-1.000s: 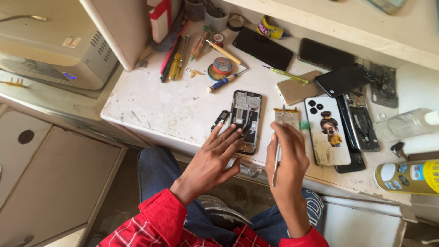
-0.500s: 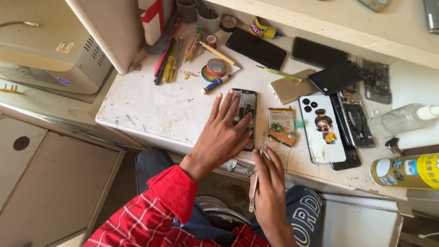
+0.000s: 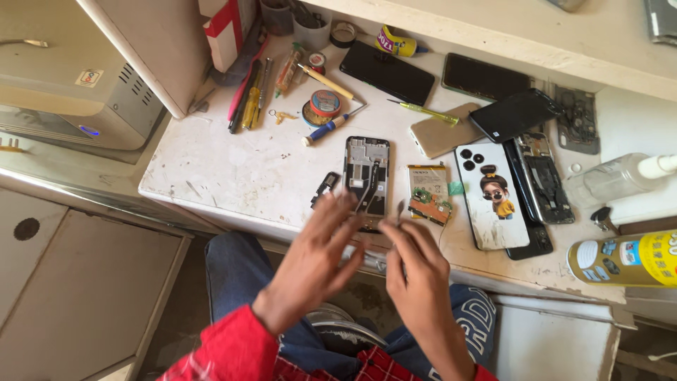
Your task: The person cleans the inside of a disassembled smartphone chassis with a toothbrush, then lifts the logic board out of the housing and works on the board with tweezers, manipulating small components on the workbench.
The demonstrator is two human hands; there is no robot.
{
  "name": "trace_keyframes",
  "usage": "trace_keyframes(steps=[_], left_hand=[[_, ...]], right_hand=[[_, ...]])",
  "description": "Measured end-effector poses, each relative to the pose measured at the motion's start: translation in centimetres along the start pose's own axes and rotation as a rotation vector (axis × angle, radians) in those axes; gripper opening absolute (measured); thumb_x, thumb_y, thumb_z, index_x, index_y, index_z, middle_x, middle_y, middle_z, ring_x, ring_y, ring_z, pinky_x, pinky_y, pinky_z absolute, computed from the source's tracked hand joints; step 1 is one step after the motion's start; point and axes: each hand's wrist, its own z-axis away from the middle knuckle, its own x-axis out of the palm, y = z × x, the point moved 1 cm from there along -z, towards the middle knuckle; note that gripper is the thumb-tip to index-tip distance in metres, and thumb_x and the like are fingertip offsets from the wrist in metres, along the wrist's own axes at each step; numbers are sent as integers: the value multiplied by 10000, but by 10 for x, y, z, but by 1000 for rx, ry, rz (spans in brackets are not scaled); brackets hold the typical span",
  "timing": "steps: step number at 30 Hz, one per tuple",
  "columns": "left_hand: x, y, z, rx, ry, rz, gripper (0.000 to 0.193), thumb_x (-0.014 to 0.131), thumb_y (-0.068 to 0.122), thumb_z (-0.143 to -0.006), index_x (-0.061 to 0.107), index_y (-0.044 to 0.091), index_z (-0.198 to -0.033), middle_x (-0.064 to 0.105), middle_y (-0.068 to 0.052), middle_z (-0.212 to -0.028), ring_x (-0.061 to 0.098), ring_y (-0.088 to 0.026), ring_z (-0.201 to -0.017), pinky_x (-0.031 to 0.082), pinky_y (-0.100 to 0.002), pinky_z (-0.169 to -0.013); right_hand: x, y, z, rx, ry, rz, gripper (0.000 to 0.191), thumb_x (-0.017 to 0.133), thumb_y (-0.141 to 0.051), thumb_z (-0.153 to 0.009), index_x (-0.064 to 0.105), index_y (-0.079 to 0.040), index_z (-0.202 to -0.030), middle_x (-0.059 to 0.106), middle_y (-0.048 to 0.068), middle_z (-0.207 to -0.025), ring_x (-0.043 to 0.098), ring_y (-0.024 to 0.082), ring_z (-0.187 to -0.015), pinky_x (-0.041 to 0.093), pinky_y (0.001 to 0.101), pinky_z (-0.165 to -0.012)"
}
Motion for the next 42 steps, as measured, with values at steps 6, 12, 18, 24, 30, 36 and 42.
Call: trace_keyframes(steps=[6,12,18,24,30,36,42], left_hand=[[-9,24,18,-432,-42,377,335,735,129,-892,700,-6,-1197,773,-186,-1100,699,-289,-1013,557,-409,-900],[-15,25,17,-756,-159,667,473,724,86,-835,630,37,-1297,785,-135,-808,754,-195,-668,601,-358,-651],[-29,0,23,-861,-279,335,295,640,145,-1001,701,143,-1290,801,-90,-916,627,-252,-389,504,-401,-429],[-56,-51,-6,-331,7,-196,157,645,51,-919,723,19,-1051,696,-169,-812,643,-364,-771,526,-480,-691],[-41,-83,-16,-293,-56,-347,231,604,0,-839,710,13,-1044,654,-189,-1013,609,-365,-928,506,-471,-852],[-26,-80,-6,-238,-20,-471,468,586,-63,-773,655,-63,-1236,594,-179,-1136,535,-319,-1000,482,-428,-888],[-25,-77,-11,-267,-38,-506,448,611,-16,-767,645,-46,-1212,590,-165,-1129,524,-328,-997,483,-425,-891]], right_hand=[[-1,-28,-5,126,-78,-253,284,576,70,-917,708,-35,-1144,774,118,-1007,787,209,-891,629,307,-714],[-9,-34,-14,70,-114,-285,406,558,66,-925,685,-44,-1294,784,127,-1058,783,193,-891,610,308,-764],[-24,6,-27,150,-129,-52,412,654,-99,-979,602,-100,-1388,701,156,-1288,748,231,-1050,604,332,-815],[-35,44,-48,-29,-318,763,767,802,-345,-767,573,-6,-1416,558,209,-1360,495,356,-1222,383,626,-1042],[-35,53,-46,38,-334,603,452,765,-204,-839,651,-15,-1233,589,137,-1196,536,335,-1148,450,515,-945],[-38,58,-56,97,-351,430,464,769,-152,-813,654,-10,-1239,567,150,-1171,539,350,-1091,451,504,-955],[-41,60,-60,146,-399,397,440,792,-147,-781,653,-18,-1178,556,113,-1153,541,318,-1125,443,482,-1027]])
